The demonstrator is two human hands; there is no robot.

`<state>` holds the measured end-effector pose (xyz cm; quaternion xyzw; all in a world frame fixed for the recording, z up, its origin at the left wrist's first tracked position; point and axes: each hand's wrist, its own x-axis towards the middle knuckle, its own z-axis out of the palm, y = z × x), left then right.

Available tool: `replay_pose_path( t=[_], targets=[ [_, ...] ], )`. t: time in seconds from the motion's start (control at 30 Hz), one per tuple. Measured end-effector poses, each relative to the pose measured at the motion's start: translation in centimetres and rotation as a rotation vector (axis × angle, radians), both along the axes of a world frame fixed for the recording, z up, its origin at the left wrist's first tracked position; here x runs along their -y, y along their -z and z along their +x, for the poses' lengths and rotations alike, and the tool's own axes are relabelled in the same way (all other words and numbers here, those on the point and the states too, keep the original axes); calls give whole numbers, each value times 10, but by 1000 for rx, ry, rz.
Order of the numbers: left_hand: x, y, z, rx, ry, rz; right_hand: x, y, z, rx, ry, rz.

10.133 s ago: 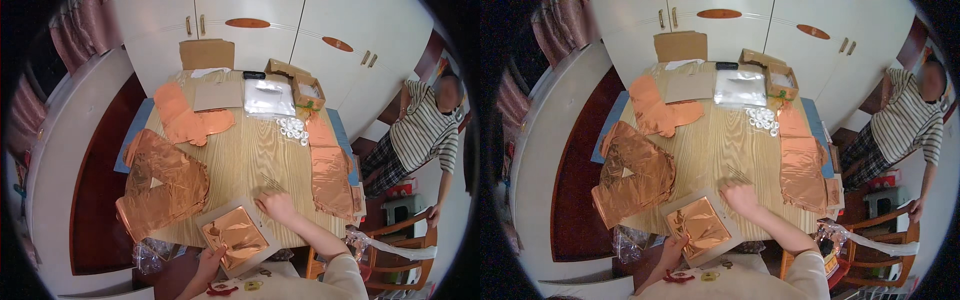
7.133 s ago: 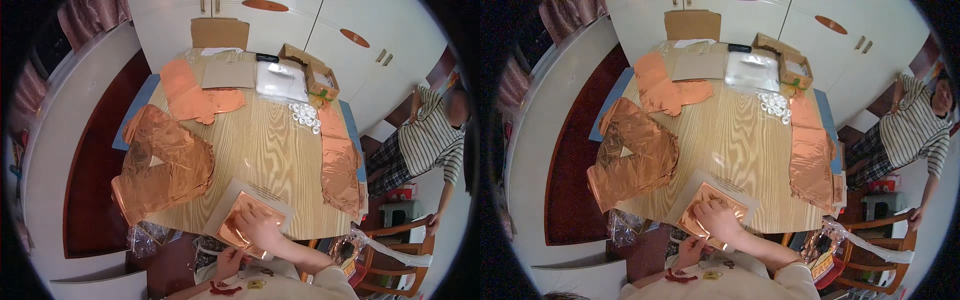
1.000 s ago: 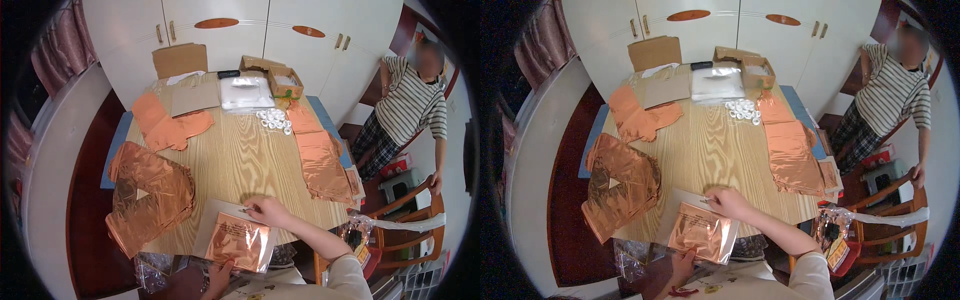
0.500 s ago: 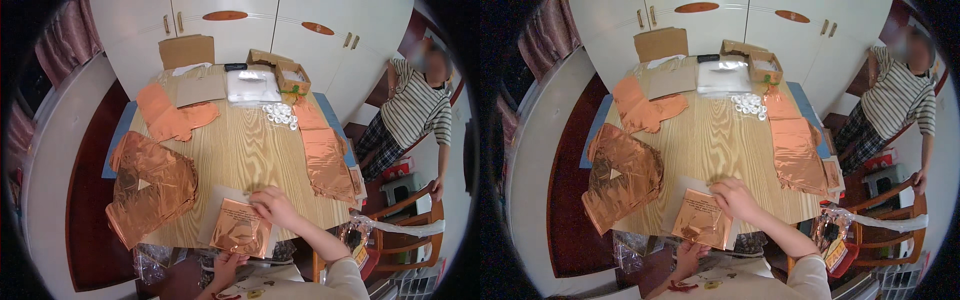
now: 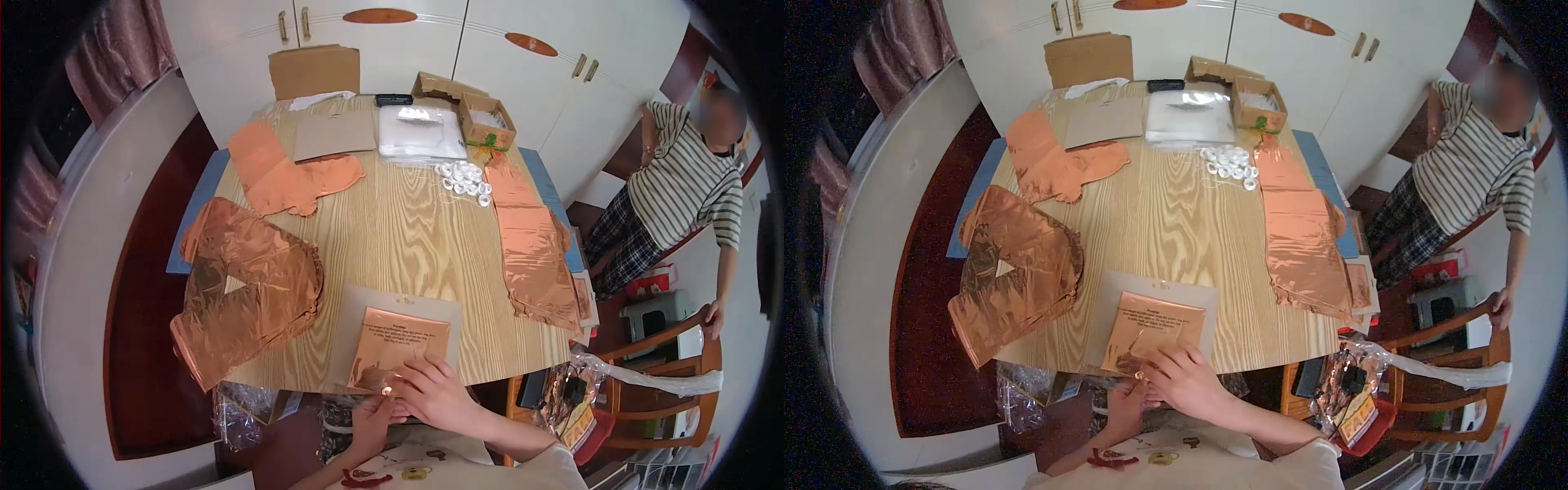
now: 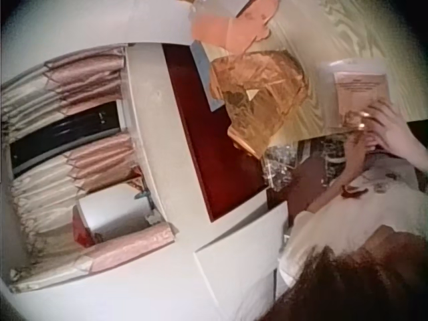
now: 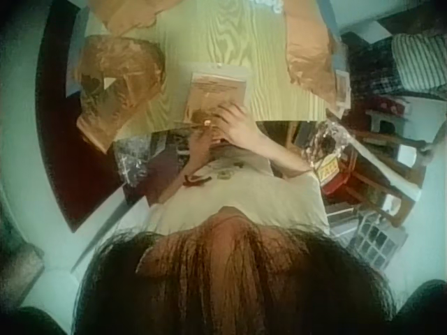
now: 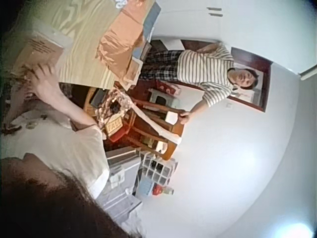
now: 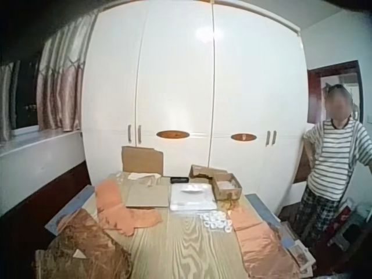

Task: Manually packing rose gold foil balloons into plastic sleeves with cardboard inserts.

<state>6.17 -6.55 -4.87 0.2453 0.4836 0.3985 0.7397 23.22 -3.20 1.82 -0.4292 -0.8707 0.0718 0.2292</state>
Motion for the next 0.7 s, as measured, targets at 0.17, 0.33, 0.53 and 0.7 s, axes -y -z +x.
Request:
replay_pose_path(
  t=[0.17,0.33,0.53,0.7],
  targets=[
    [-1,-4,-2,2,64,-24,-2,5,1,51,6,43],
    [-4,-7,-4,-37,100,-53,-4,9,6,87,-19,37],
    [-7,-15,-4,-61,124,-66,-10,15,12,87,-44,63],
    [-7,-12,-5,-21,127,-95,-9,7,17,18,-43,20]
  ],
)
